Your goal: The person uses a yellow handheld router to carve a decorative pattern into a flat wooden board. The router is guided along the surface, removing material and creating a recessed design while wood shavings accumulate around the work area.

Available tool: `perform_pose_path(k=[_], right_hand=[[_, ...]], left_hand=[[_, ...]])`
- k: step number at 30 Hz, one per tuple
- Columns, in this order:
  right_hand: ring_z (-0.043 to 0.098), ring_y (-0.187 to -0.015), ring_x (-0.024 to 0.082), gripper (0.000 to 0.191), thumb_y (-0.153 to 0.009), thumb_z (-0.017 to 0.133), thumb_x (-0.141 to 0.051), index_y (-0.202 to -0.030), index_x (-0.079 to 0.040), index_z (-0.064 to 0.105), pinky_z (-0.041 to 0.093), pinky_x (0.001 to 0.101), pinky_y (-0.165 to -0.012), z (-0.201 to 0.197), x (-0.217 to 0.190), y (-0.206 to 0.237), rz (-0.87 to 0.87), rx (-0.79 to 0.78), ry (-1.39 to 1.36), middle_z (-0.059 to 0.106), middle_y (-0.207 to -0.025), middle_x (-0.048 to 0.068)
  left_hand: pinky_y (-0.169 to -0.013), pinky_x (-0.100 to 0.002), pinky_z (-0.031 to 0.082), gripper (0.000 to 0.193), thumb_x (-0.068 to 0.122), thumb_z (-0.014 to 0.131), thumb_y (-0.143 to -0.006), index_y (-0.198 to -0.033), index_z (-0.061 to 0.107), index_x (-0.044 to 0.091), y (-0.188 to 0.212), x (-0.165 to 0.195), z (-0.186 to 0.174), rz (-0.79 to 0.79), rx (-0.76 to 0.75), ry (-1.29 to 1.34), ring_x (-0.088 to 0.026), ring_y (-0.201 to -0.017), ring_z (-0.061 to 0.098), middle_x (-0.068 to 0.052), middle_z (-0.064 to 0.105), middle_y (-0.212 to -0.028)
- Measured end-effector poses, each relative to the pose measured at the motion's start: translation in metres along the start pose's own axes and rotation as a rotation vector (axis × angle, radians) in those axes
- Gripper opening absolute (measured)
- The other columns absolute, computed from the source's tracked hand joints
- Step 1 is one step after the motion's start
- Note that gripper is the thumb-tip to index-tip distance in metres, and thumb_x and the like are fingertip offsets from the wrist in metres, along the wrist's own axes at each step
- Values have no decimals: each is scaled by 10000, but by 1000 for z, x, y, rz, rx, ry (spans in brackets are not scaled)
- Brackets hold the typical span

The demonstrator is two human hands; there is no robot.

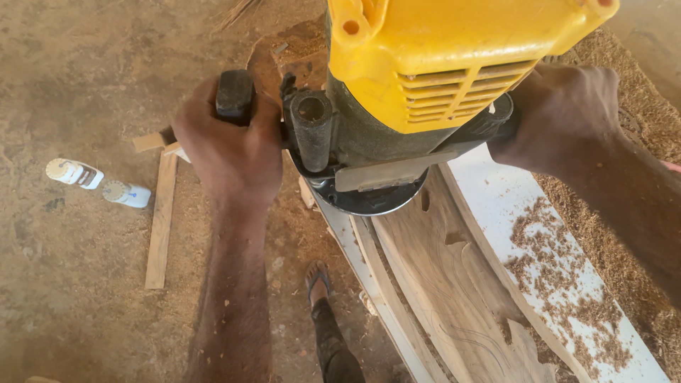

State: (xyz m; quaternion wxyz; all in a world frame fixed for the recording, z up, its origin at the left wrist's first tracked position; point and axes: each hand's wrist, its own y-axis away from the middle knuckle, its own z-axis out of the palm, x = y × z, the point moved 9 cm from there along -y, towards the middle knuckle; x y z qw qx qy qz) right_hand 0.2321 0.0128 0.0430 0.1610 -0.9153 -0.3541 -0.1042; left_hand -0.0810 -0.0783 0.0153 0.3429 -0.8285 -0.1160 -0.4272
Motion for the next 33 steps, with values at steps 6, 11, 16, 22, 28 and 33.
perform_pose_path(k=[6,11,16,22,28,33], right_hand=[[494,-465,120,140,-810,700,-142,-936,-82,714,400,313,-442,27,12,3,41,-83,-14,543,-555,2],[475,-441,128,99,-846,680,-147,-843,-49,691,390,308,-427,32,16,3,32,-66,-75,512,-541,5],[497,-436,136,133,-793,736,-144,-774,-28,675,401,318,-438,27,13,-4,38,-86,-26,579,-549,18],[557,-444,163,308,-715,778,-120,-952,65,712,454,291,-378,-9,-9,-18,-103,106,-56,698,-716,111],[643,-605,238,415,-711,768,-101,-1068,97,696,522,317,-476,-34,-27,-23,-203,229,-131,721,-853,163],[608,-483,197,366,-728,783,-97,-1032,93,711,493,288,-397,-30,-30,-20,-169,193,-74,733,-800,156]], left_hand=[[-407,-284,323,250,102,681,-888,-698,522,131,5,-12,-7,-23,25,0,-94,-451,413,45,508,-595],[-460,-303,284,307,90,670,-902,-679,460,117,7,-6,-13,44,60,13,-114,-483,375,20,453,-596],[-471,-307,275,262,83,658,-876,-688,480,123,11,-6,-18,29,64,13,-111,-482,376,27,460,-603],[-470,-302,267,305,95,669,-904,-672,473,107,13,-4,-24,34,62,-26,-108,-464,373,18,460,-586],[-461,-281,294,201,151,649,-882,-741,506,135,18,0,-36,25,105,-7,-100,-485,391,32,459,-613],[-463,-298,301,251,157,663,-923,-734,507,104,21,-2,-36,51,92,-23,-112,-462,382,19,466,-589]])
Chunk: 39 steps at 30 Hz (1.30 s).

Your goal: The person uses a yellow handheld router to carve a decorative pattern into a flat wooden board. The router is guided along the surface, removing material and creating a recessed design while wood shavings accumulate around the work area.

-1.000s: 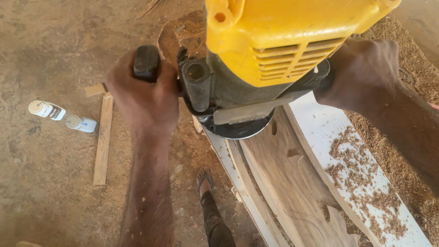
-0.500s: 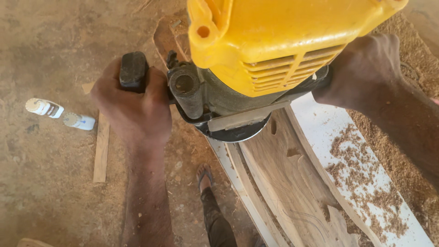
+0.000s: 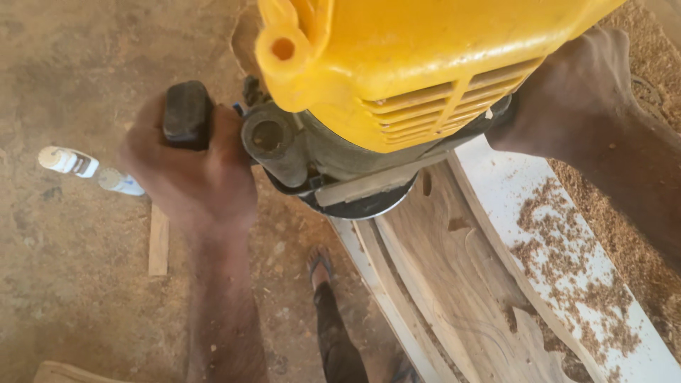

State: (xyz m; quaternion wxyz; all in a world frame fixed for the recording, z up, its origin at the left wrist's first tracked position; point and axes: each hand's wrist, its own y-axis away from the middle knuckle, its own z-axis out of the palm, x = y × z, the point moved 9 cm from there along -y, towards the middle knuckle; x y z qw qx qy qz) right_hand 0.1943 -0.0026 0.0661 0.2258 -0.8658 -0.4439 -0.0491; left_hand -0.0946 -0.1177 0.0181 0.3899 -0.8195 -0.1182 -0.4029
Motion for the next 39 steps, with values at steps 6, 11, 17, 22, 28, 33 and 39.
perform_pose_path(k=[6,11,17,22,28,33,39], right_hand=[[596,-490,176,312,-729,777,-84,-993,71,717,474,277,-407,0,-4,17,-19,3,4,734,-787,138],[553,-451,154,313,-699,785,-107,-961,51,716,424,270,-384,12,9,32,110,-122,14,727,-771,117],[567,-478,127,186,-793,755,-141,-972,-109,721,417,269,-380,19,9,40,135,-217,132,641,-632,24],[565,-478,126,200,-793,748,-181,-969,-103,696,416,285,-368,6,1,42,107,-162,90,613,-617,17],[532,-412,121,215,-864,732,-166,-1067,-101,707,411,285,-346,1,-2,51,153,-188,66,596,-572,16],[529,-436,112,195,-872,748,-202,-1039,-113,703,417,285,-402,2,-4,63,232,-243,71,612,-607,15],[526,-421,110,231,-868,742,-175,-1067,-62,715,415,272,-373,-19,-16,65,198,-139,39,645,-622,47]], left_hand=[[-517,-336,309,256,141,655,-914,-697,528,91,16,6,-7,-22,8,-78,-127,-484,397,16,484,-593],[-508,-333,299,225,163,660,-898,-721,532,107,24,9,-10,-76,0,-34,-131,-502,422,19,493,-611],[-575,-410,347,257,205,663,-880,-695,516,105,29,-4,-2,-121,-19,-20,-151,-525,413,21,479,-626],[-663,-417,408,299,210,698,-971,-745,563,68,27,6,-1,56,20,-161,-160,-598,412,10,482,-699],[-628,-426,420,204,178,701,-918,-833,595,26,17,11,3,75,14,-168,-209,-697,445,-52,505,-788],[-664,-324,467,178,214,693,-867,-913,624,56,14,-12,11,-224,-101,-68,-183,-764,526,-62,560,-855],[-580,-300,515,216,158,742,-833,-958,621,29,6,5,8,-105,-91,10,-125,-704,529,-22,519,-875]])
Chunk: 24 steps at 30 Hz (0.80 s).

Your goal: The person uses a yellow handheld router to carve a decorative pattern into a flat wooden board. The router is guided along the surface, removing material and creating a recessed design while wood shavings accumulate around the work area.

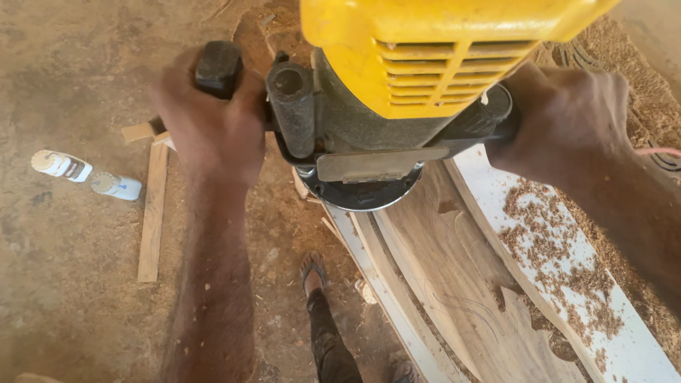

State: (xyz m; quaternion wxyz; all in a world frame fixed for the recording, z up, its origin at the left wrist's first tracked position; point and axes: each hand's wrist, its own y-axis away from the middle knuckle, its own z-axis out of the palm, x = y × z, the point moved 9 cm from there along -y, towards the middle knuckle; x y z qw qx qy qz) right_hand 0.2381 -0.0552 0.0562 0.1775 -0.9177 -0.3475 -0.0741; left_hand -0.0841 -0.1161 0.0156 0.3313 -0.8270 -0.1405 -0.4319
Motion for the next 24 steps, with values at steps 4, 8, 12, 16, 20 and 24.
perform_pose_path(k=[4,8,12,16,20,24], right_hand=[[527,-392,113,183,-861,742,-207,-987,-79,708,407,276,-343,3,1,7,96,-116,31,638,-595,39],[546,-451,117,168,-861,738,-227,-952,-96,688,410,293,-395,4,5,15,165,-172,37,633,-631,24],[532,-410,109,138,-867,715,-195,-926,-74,686,403,278,-368,-5,3,24,149,-115,57,621,-586,19],[502,-385,103,136,-854,700,-197,-870,-72,649,397,281,-353,0,7,33,233,-204,51,582,-551,6],[469,-355,96,228,-873,698,-268,-762,-95,599,381,290,-351,3,8,43,265,-281,127,529,-489,-21],[446,-354,99,224,-918,648,-203,-753,-77,563,361,284,-331,-2,5,50,268,-208,91,499,-497,-4]], left_hand=[[-534,-331,470,121,105,724,-852,-809,616,72,-8,-4,10,-53,-124,21,-125,-577,513,9,553,-722],[-540,-399,412,205,145,704,-842,-718,560,68,-11,-6,14,-44,-153,-25,-153,-562,467,20,506,-664],[-616,-446,403,296,247,698,-908,-733,542,67,-15,0,18,95,-124,-27,-179,-633,440,13,461,-693],[-637,-451,391,240,226,683,-852,-737,539,73,-13,3,20,163,-124,9,-178,-684,458,7,462,-715],[-572,-421,356,299,257,696,-889,-684,538,106,-14,6,28,139,-190,72,-158,-569,430,20,463,-628],[-496,-372,314,258,189,674,-868,-673,526,109,-16,17,32,148,-230,154,-124,-505,414,25,470,-598]])
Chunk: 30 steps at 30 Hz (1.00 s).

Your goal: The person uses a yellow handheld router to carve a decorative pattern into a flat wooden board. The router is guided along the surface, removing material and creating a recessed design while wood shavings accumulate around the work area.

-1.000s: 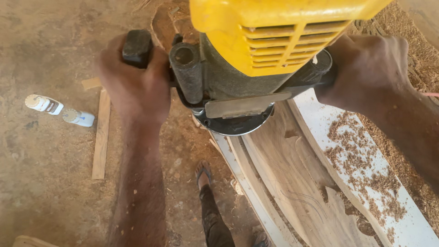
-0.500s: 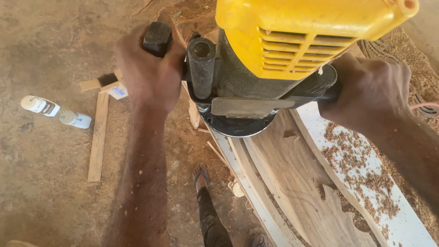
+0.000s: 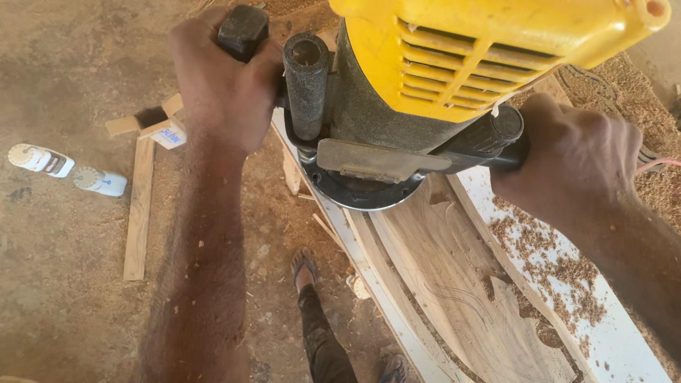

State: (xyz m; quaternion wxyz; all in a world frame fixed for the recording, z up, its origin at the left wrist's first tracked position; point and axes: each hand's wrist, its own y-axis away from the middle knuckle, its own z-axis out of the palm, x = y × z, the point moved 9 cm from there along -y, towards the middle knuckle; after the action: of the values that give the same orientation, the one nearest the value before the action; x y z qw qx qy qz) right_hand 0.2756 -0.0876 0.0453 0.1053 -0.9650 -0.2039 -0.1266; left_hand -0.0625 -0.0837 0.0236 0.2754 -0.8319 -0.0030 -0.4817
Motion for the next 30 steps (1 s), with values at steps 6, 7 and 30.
perform_pose_path(k=[6,7,30], right_hand=[[420,-337,97,258,-899,648,-201,-703,-83,529,331,279,-316,0,2,11,26,-6,19,478,-477,-11],[420,-335,99,286,-917,651,-216,-702,-75,527,329,281,-310,-1,2,12,36,-4,-2,479,-478,-4],[496,-353,139,295,-931,677,-270,-765,-41,591,393,296,-312,13,3,19,5,11,27,538,-507,54]], left_hand=[[-474,-354,343,218,194,694,-864,-716,555,116,-1,11,3,-14,-22,29,-99,-506,435,23,505,-612],[-462,-341,367,194,202,695,-839,-718,565,125,-1,12,2,-13,-6,30,-83,-495,454,33,514,-600],[-772,-431,534,610,422,777,-917,-1185,531,-68,10,28,6,233,76,-75,-288,-964,630,-190,623,-1037]])
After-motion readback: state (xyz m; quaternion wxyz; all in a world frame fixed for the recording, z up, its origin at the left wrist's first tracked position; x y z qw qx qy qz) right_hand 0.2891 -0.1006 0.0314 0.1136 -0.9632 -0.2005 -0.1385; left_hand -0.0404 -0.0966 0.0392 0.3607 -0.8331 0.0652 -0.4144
